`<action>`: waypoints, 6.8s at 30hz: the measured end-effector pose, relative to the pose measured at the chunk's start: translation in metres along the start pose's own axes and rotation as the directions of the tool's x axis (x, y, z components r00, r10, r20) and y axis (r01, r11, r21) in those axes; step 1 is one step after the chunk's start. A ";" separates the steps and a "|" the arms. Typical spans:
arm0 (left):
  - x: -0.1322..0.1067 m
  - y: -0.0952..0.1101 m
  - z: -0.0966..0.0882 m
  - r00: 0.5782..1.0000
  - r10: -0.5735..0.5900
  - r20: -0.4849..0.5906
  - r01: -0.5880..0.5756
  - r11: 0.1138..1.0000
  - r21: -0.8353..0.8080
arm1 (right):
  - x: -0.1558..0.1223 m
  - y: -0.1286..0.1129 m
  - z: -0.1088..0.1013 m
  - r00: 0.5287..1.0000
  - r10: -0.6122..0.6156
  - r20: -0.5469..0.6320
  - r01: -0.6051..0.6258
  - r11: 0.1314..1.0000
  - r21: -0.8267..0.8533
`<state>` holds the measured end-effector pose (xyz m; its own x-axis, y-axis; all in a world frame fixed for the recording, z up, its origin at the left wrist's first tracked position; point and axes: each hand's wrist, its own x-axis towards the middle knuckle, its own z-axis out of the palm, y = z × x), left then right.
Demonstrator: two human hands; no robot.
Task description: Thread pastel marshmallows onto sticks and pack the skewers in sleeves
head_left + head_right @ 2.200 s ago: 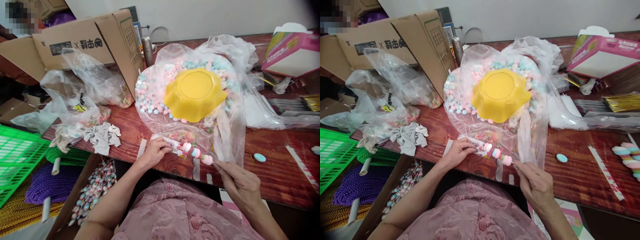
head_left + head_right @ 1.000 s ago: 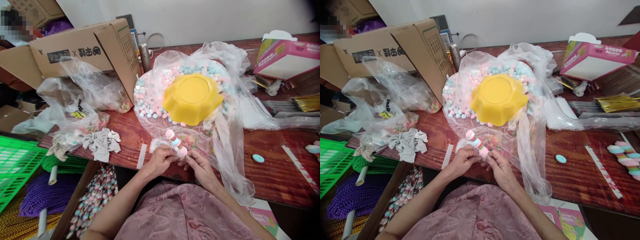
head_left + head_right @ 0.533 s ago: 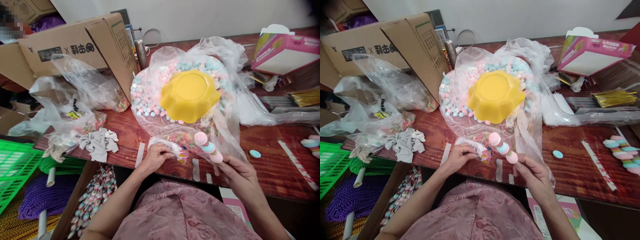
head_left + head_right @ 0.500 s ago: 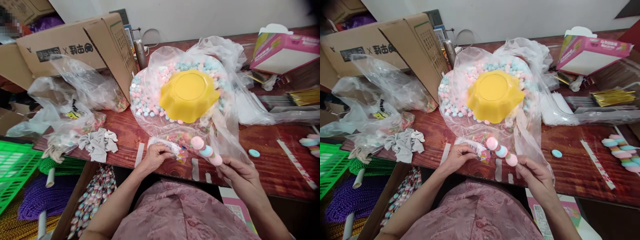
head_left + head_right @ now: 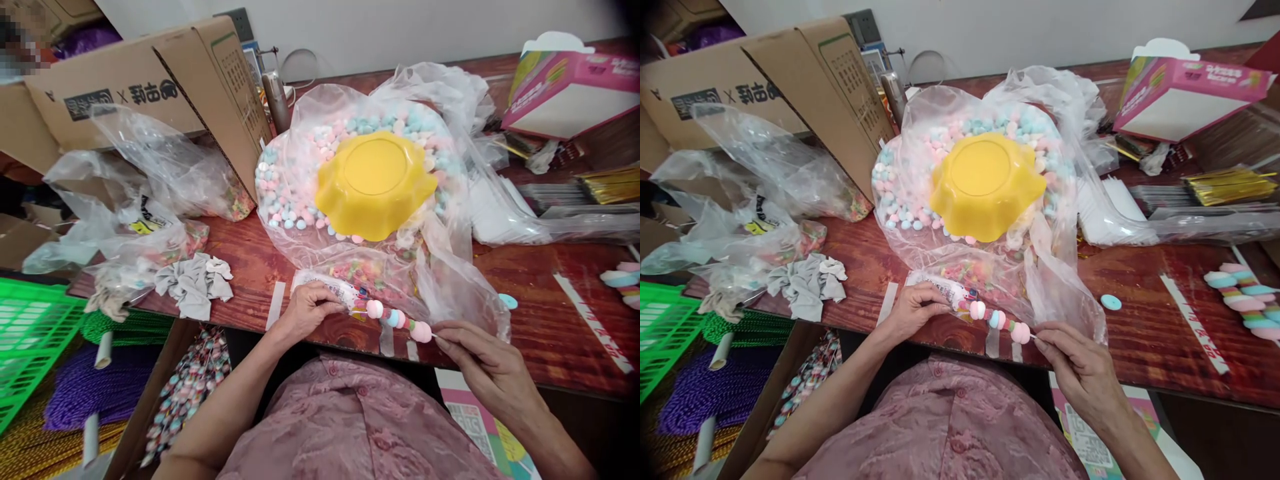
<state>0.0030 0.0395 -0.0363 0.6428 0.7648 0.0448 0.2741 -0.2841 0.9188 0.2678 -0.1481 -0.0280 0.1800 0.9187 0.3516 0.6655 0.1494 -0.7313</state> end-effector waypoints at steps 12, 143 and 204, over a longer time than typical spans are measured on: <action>0.000 0.004 0.003 1.000 -0.008 -0.014 0.008 1.000 0.003 | -0.014 0.000 0.002 0.995 -0.030 -0.090 0.027 0.999 -0.036; -0.017 0.014 0.015 0.975 0.211 0.069 -0.221 0.899 0.377 | 0.004 0.005 0.015 0.859 -0.504 0.088 0.477 0.727 -0.495; -0.011 0.029 -0.015 0.977 0.099 0.187 -0.211 0.479 0.852 | 0.037 -0.008 0.042 0.980 -0.179 0.087 0.186 0.979 -0.077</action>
<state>-0.0069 0.0317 -0.0045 0.7890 0.6113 0.0613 0.6049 -0.7905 0.0963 0.2383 -0.1001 -0.0340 -0.0061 0.9053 0.4247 0.7414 0.2891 -0.6056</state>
